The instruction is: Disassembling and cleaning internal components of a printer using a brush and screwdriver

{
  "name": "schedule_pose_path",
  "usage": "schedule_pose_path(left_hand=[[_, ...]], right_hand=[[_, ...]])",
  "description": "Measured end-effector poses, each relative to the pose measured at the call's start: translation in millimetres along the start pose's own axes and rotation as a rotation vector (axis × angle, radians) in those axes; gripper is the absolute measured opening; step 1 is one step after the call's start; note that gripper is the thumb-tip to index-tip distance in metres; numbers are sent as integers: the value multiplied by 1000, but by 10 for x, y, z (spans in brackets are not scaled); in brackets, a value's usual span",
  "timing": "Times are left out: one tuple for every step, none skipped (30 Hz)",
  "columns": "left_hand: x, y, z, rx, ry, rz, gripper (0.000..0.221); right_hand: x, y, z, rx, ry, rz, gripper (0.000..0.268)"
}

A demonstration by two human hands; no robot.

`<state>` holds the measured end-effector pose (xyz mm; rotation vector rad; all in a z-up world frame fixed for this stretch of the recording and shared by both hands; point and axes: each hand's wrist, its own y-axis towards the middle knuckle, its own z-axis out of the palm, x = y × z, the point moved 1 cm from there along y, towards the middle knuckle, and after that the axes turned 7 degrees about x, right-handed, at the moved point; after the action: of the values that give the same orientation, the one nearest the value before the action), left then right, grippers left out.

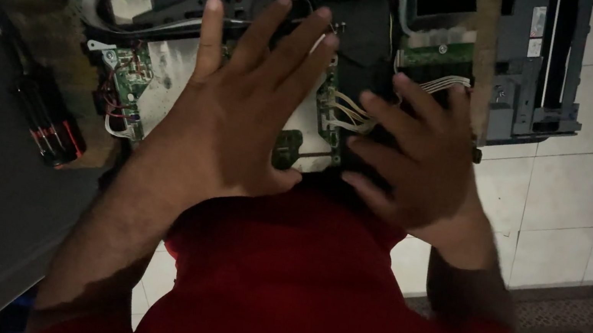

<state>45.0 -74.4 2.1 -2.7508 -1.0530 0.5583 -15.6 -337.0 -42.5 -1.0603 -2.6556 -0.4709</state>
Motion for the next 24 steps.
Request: schedule_pose_path(left_hand=[[4, 4, -3, -16, -27, 11, 123], [10, 7, -6, -31, -53, 21, 123], [14, 4, -8, -30, -55, 20, 123], [19, 0, -11, -38, -83, 33, 121], [23, -3, -15, -45, -111, 47, 120], [22, -3, -15, -43, -114, 45, 120], [20, 2, -10, -25, -114, 33, 120], [18, 8, -6, -7, -114, 22, 119], [17, 14, -2, -7, -117, 24, 119], [15, 19, 0, -26, -97, 27, 122], [11, 19, 4, -46, -79, 29, 124], [-1, 19, 14, -45, -83, 30, 124], [-6, 23, 18, -40, -78, 21, 125], [-13, 25, 21, -36, -73, 12, 127], [-9, 24, 24, -36, -74, 11, 127], [-7, 22, 27, -28, -79, 8, 128], [-4, 20, 31, -20, -83, 5, 130], [1, 16, 34, -21, -84, 5, 130], [4, 16, 38, 2, -93, 3, 130], [4, 11, 40, 26, -102, 2, 129], [6, 7, 50, 20, -99, 2, 129], [5, -1, 56, 8, -106, 6, 129], [8, -9, 56, -5, -111, 8, 129], [9, -6, 57, -12, -107, 5, 129]], right_hand=[[46, 29, 10, 17, 9, 33, 36], [92, 60, 19, 35, 18, 66, 27], [105, 79, 32, 36, 20, 65, 27], [118, 99, 39, -16, 31, 60, 19], [131, 117, 47, -68, 42, 55, 14], [146, 139, 47, -66, 45, 55, 14], [161, 153, 44, -63, 49, 88, 9], [174, 167, 42, -60, 53, 121, 11], [163, 160, 54, -58, 53, 123, 11], [153, 152, 65, -66, 52, 118, 10], [146, 144, 76, -72, 53, 112, 10], [156, 149, 60, -68, 54, 113, 10], [157, 164, 44, -60, 58, 115, 9], [161, 179, 26, -52, 61, 117, 8], [147, 182, 16, -51, 61, 116, 8], [135, 184, 8, -32, 45, 102, 3], [125, 187, -1, -14, 28, 88, 10], [143, 191, -4, -13, 28, 88, 10], [159, 193, -9, 4, 47, 110, 6], [179, 194, -17, 22, 66, 132, 4], [169, 187, -27, 20, 61, 129, 4], [165, 182, -42, 9, 44, 104, 9], [155, 185, -58, -4, 26, 74, 15], [155, 179, -49, -7, 21, 68, 15]])
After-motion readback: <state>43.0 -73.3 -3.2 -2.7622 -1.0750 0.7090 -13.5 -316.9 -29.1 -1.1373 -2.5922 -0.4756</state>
